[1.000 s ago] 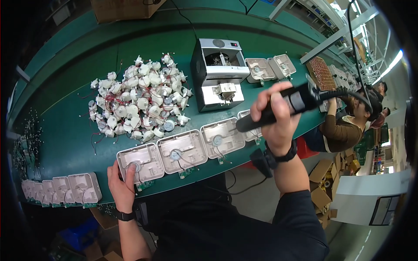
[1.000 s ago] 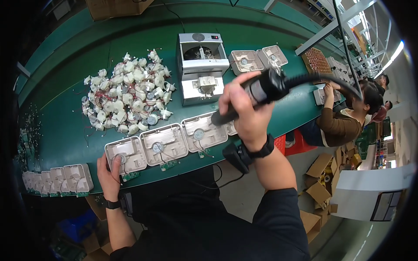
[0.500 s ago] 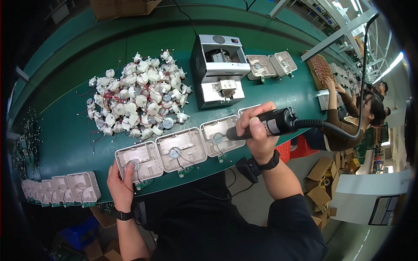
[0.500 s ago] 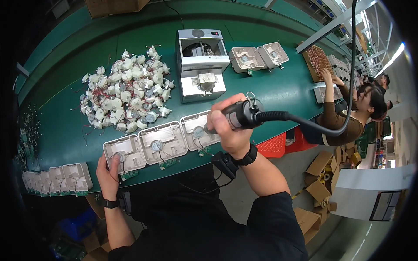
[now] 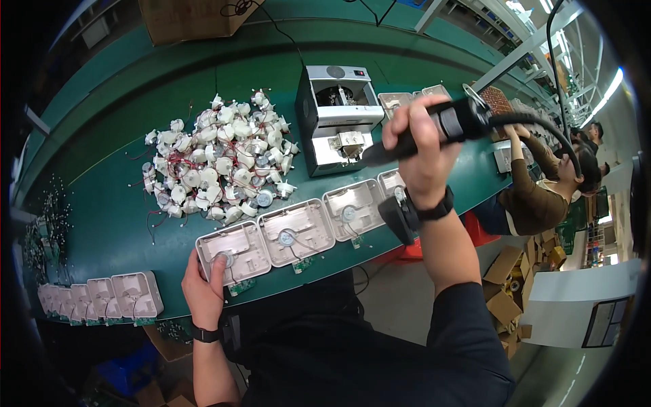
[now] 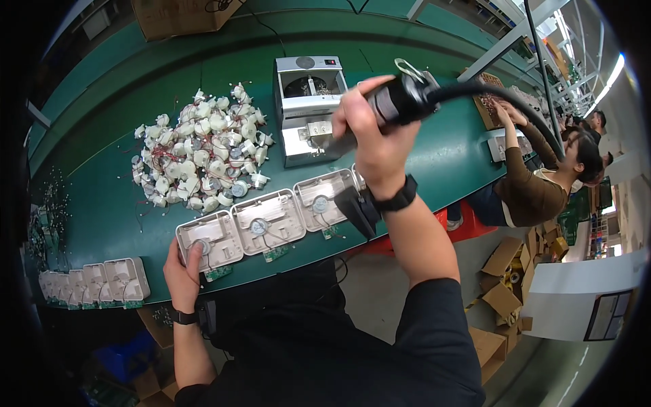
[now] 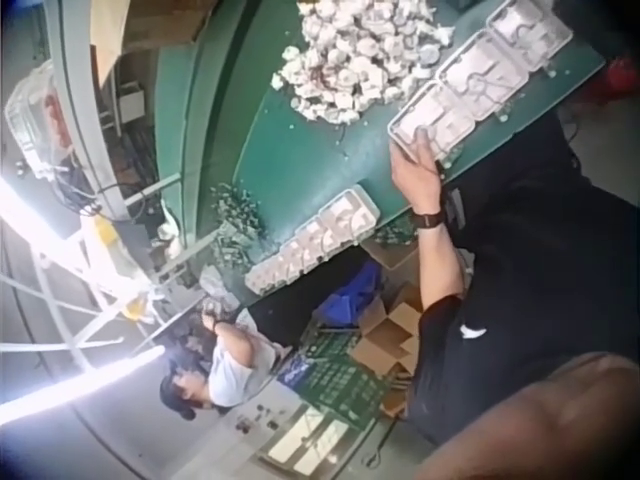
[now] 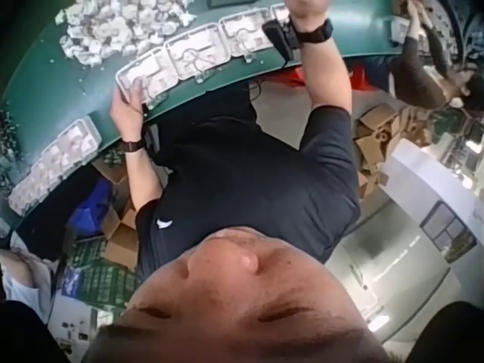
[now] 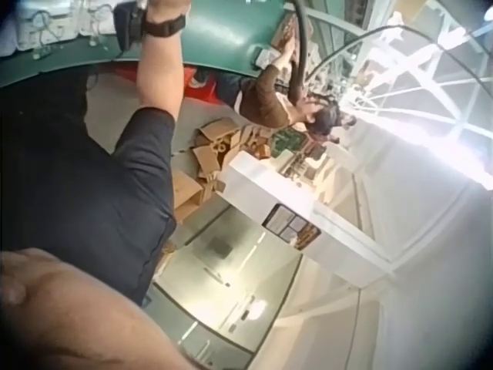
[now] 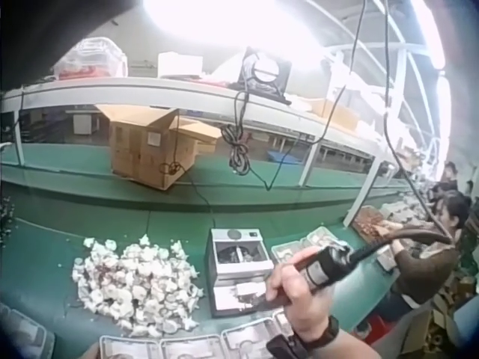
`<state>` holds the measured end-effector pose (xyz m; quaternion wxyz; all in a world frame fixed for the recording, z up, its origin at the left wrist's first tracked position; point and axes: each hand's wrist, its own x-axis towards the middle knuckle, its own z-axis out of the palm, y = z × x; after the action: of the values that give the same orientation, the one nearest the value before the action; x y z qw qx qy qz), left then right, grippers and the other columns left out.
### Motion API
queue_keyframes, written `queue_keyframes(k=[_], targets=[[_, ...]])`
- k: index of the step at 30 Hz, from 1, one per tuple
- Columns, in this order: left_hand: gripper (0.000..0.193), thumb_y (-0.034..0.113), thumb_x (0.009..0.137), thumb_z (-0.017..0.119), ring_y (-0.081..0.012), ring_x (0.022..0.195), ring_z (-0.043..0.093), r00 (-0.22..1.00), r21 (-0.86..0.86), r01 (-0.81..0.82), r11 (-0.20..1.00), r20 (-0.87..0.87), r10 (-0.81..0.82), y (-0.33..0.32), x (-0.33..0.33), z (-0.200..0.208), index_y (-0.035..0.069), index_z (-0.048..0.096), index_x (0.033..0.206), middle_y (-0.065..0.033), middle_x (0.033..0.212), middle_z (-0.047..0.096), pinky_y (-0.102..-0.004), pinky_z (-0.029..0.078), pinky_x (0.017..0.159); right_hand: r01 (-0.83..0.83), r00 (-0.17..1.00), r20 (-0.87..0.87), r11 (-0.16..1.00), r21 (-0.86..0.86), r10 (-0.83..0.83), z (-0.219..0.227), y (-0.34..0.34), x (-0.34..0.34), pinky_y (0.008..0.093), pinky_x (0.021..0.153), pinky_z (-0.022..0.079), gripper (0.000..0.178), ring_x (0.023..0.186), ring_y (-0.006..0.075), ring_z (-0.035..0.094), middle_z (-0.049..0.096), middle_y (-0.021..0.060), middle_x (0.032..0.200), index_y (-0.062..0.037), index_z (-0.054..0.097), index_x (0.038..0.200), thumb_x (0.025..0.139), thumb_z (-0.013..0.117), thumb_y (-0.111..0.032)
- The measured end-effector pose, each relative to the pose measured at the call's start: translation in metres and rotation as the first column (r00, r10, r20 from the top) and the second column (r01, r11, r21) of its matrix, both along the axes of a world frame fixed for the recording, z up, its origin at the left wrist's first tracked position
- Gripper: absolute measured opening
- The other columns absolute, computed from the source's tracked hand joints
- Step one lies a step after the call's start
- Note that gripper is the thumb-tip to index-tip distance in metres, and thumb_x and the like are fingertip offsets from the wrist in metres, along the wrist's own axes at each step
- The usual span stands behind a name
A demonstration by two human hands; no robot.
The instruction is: The person picks up a motor and a plastic housing, places the motor into the housing, and secures it by driving screws with a power screwdriver. This process is repeated for other housings on the table, with the person occasionally picking up additional motors and circuit boards.
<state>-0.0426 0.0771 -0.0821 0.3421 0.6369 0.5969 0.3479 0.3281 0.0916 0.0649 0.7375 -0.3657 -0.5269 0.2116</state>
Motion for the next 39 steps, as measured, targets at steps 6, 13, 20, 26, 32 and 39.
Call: queue_keyframes(k=[6,13,20,26,32,39], targets=[[0.056,0.030,0.091,0.073,-0.0218,0.089,0.070,1.000,-0.129,0.016,0.992,-0.017,-0.018,-0.005,0.014,0.014,-0.004,0.056,0.133,-0.0175,0.101,0.073,-0.0324,0.054,0.081,0.079,0.997,0.030,0.991,-0.109,-0.076,0.002,0.013,-0.001,0.0327,0.057,0.049,0.016,0.059,0.0193,0.055,0.057,0.0106,0.079,-0.0043,0.051,0.106,0.095,0.059,-0.013],[0.051,0.026,0.092,0.072,-0.0218,0.090,0.070,0.996,0.000,0.079,0.997,0.049,-0.079,0.014,0.014,-0.009,-0.001,0.057,0.133,-0.0173,0.102,0.073,-0.0322,0.053,0.082,-0.089,0.994,-0.083,0.980,-0.176,0.075,-0.026,-0.043,-0.025,0.0330,0.060,0.050,0.021,0.061,0.0186,0.054,0.057,0.0112,0.078,-0.0039,0.049,0.107,0.093,0.062,-0.013],[0.048,0.025,0.093,0.071,-0.0232,0.092,0.071,0.996,-0.006,0.078,0.997,0.048,-0.078,0.013,0.016,-0.006,-0.001,0.058,0.132,-0.0176,0.104,0.072,-0.0331,0.054,0.083,-0.053,0.997,0.033,0.967,-0.248,0.063,-0.053,-0.049,-0.033,0.0323,0.060,0.050,0.025,0.061,0.0179,0.055,0.058,0.0124,0.077,-0.0039,0.045,0.106,0.090,0.062,-0.011],[0.048,0.026,0.094,0.071,-0.0240,0.092,0.071,0.994,0.012,0.098,0.995,0.036,-0.099,0.011,0.015,0.000,-0.001,0.059,0.131,-0.0176,0.104,0.073,-0.0335,0.054,0.083,-0.012,0.999,0.044,0.973,-0.232,0.023,-0.062,-0.051,-0.034,0.0315,0.058,0.050,0.024,0.060,0.0177,0.056,0.059,0.0132,0.076,-0.0029,0.044,0.105,0.088,0.061,-0.008],[0.050,0.027,0.093,0.072,-0.0244,0.089,0.072,0.995,0.023,0.097,0.995,0.025,-0.098,0.013,0.011,-0.007,0.000,0.058,0.132,-0.0172,0.101,0.073,-0.0336,0.054,0.081,0.005,0.994,0.110,0.974,-0.228,0.020,-0.073,-0.049,-0.032,0.0312,0.058,0.050,0.024,0.060,0.0179,0.056,0.059,0.0132,0.076,-0.0025,0.046,0.104,0.087,0.062,-0.007],[0.058,0.032,0.089,0.075,-0.0193,0.068,0.068,0.995,-0.016,0.089,0.996,-0.033,-0.090,0.005,0.027,0.000,0.001,0.056,0.135,-0.0123,0.079,0.070,-0.0324,0.053,0.066,-0.083,0.996,-0.027,0.986,-0.143,0.080,-0.017,-0.024,-0.014,0.0321,0.056,0.050,0.019,0.060,0.0180,0.057,0.059,0.0112,0.075,-0.0032,0.050,0.103,0.091,0.063,-0.012]])
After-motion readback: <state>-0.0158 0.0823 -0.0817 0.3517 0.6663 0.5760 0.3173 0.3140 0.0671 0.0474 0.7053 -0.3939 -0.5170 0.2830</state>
